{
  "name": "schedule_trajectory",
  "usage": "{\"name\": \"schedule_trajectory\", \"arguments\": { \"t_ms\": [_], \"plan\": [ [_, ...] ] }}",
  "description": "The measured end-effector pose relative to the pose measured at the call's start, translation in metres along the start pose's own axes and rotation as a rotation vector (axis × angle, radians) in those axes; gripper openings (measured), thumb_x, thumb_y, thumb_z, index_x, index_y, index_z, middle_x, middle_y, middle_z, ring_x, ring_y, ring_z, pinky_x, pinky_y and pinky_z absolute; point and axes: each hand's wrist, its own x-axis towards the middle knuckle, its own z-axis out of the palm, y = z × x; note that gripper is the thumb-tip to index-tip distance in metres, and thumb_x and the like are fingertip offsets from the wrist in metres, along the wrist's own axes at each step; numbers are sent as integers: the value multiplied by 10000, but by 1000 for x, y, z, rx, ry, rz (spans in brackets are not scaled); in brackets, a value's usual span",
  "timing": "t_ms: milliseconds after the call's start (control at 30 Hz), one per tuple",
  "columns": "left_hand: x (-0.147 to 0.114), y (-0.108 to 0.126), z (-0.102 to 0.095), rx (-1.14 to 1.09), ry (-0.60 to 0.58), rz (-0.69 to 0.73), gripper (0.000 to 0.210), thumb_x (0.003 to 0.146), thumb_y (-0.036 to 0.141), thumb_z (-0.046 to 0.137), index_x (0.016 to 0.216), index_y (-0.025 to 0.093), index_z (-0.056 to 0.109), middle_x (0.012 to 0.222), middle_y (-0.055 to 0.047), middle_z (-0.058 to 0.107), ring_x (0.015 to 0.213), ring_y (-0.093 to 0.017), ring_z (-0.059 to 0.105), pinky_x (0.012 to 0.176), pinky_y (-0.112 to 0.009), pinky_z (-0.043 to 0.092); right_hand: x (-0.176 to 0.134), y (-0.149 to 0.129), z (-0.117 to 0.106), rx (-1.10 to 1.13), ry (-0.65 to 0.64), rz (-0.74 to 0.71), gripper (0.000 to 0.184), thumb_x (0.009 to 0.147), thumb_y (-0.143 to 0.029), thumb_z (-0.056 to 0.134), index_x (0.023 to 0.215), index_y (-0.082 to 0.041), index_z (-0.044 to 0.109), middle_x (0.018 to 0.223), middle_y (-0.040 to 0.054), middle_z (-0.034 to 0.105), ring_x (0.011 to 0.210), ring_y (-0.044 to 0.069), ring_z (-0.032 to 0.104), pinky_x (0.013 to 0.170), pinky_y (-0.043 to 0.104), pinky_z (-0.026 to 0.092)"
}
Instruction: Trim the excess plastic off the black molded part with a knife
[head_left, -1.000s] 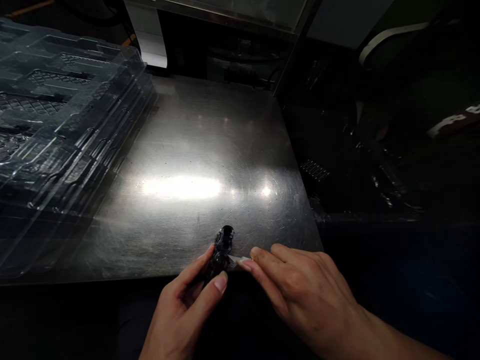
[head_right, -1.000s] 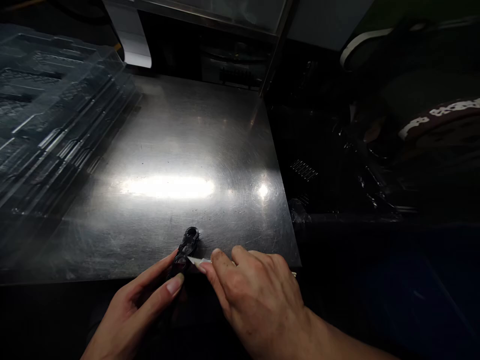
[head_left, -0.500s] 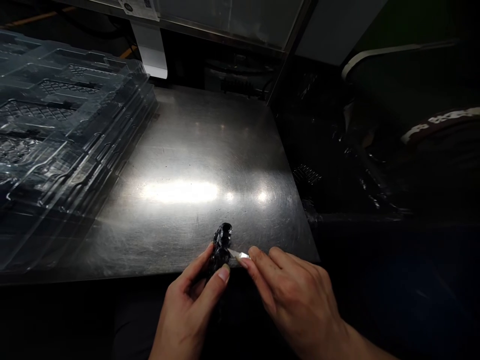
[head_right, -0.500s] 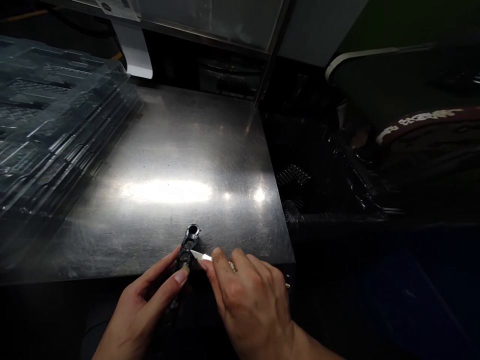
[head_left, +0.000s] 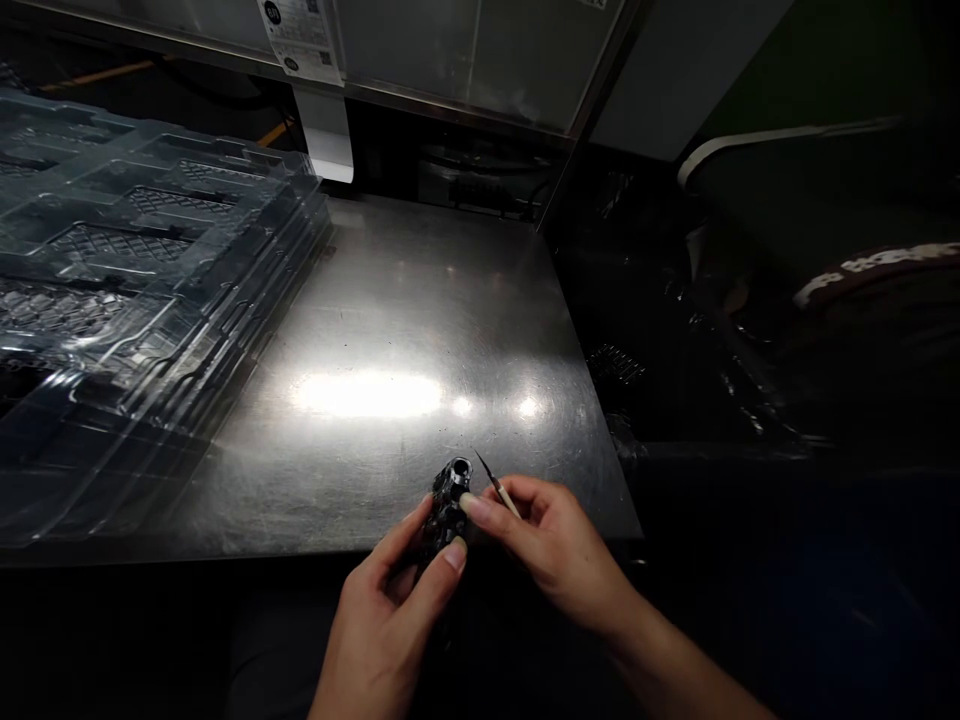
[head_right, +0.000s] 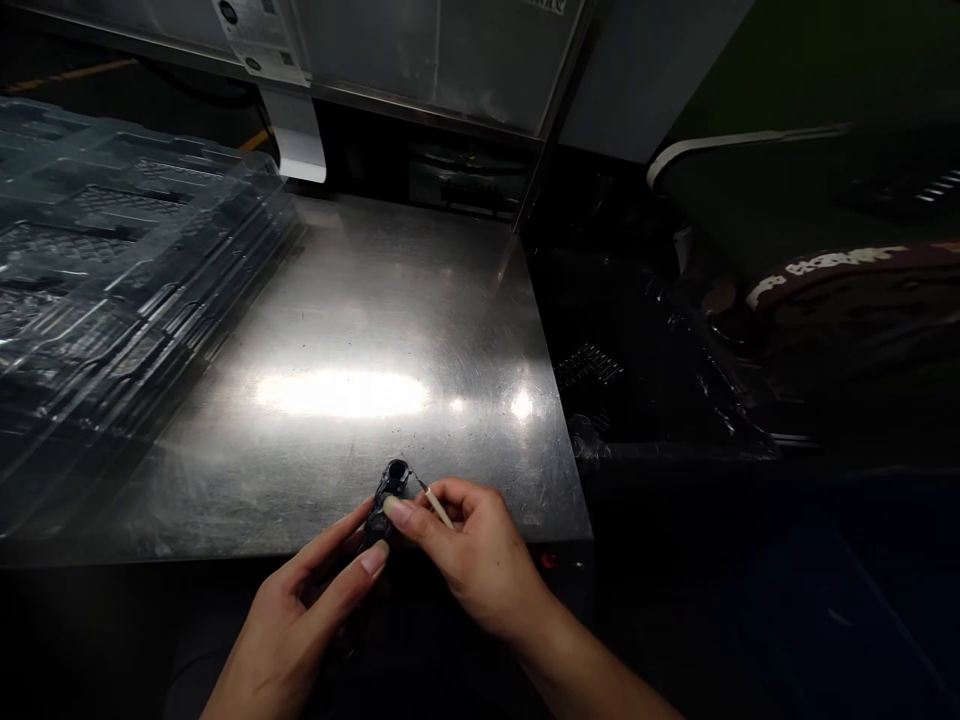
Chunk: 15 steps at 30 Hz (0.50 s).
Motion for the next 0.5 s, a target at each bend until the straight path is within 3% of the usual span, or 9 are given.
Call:
{"name": "schedule_trajectory", "arguments": {
  "t_ms": [100,367,500],
  "plan": [
    [1,1,-1,-20,-29,-13,559,787,429,859,1306,256,742,1121,-40,853,985,-242,794,921,-288,590,7,-6,3,45,-70,60,284,928,-393,717,798,-162,617,626,-58,477,570,92,392,527,227,315],
    [5,2,-4,-1,-77,-7,601,793,451,854,1340,242,719,1147,-56,854,1089,-293,785,1060,-362,554,16,-17,-5,-127,-103,79,56,841,-182,635,788,-171,620,620,-43,567,572,101,465,525,211,355],
    [4,3,-2,-15,-62,7,596,766,447,872,1307,233,744,1143,-68,855,1154,-322,762,1056,-370,561,15,-18,-7,-136,-147,69,57,858,-194,611,815,-170,640,643,-31,605,568,103,481,524,213,361]
  ]
}}
